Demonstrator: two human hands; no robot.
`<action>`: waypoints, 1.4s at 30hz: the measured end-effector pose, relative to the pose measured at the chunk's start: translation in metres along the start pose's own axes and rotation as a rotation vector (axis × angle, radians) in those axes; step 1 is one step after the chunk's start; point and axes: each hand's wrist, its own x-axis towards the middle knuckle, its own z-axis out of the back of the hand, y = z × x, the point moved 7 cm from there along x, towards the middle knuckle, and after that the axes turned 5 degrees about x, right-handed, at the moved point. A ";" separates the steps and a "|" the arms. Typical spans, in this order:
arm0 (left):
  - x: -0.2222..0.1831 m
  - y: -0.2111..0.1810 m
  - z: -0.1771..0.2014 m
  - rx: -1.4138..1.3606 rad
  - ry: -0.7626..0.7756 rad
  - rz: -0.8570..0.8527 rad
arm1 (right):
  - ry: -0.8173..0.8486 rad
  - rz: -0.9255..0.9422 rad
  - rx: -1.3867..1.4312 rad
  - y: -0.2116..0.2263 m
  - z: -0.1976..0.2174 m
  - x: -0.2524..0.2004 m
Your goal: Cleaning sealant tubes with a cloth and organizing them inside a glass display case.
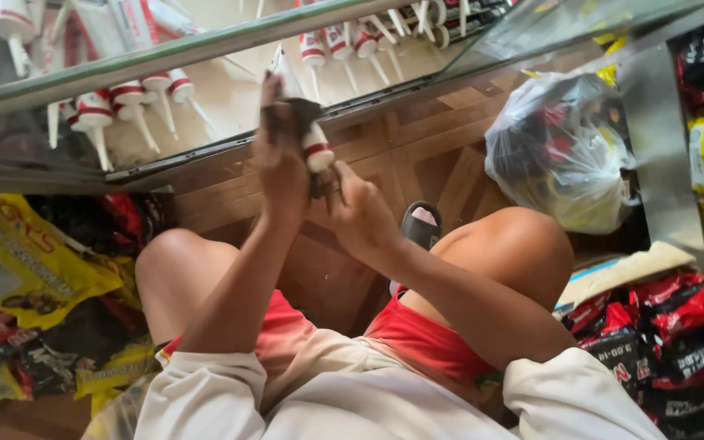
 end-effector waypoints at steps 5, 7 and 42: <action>0.014 0.012 0.036 -0.574 -0.252 0.449 | 0.170 0.035 -0.336 0.001 -0.024 -0.003; 0.004 0.009 0.038 -0.726 -0.322 0.572 | 0.235 0.055 -0.471 0.001 -0.030 0.002; -0.068 0.033 -0.018 -0.016 0.818 1.164 | -0.056 -0.201 1.057 -0.043 0.035 0.055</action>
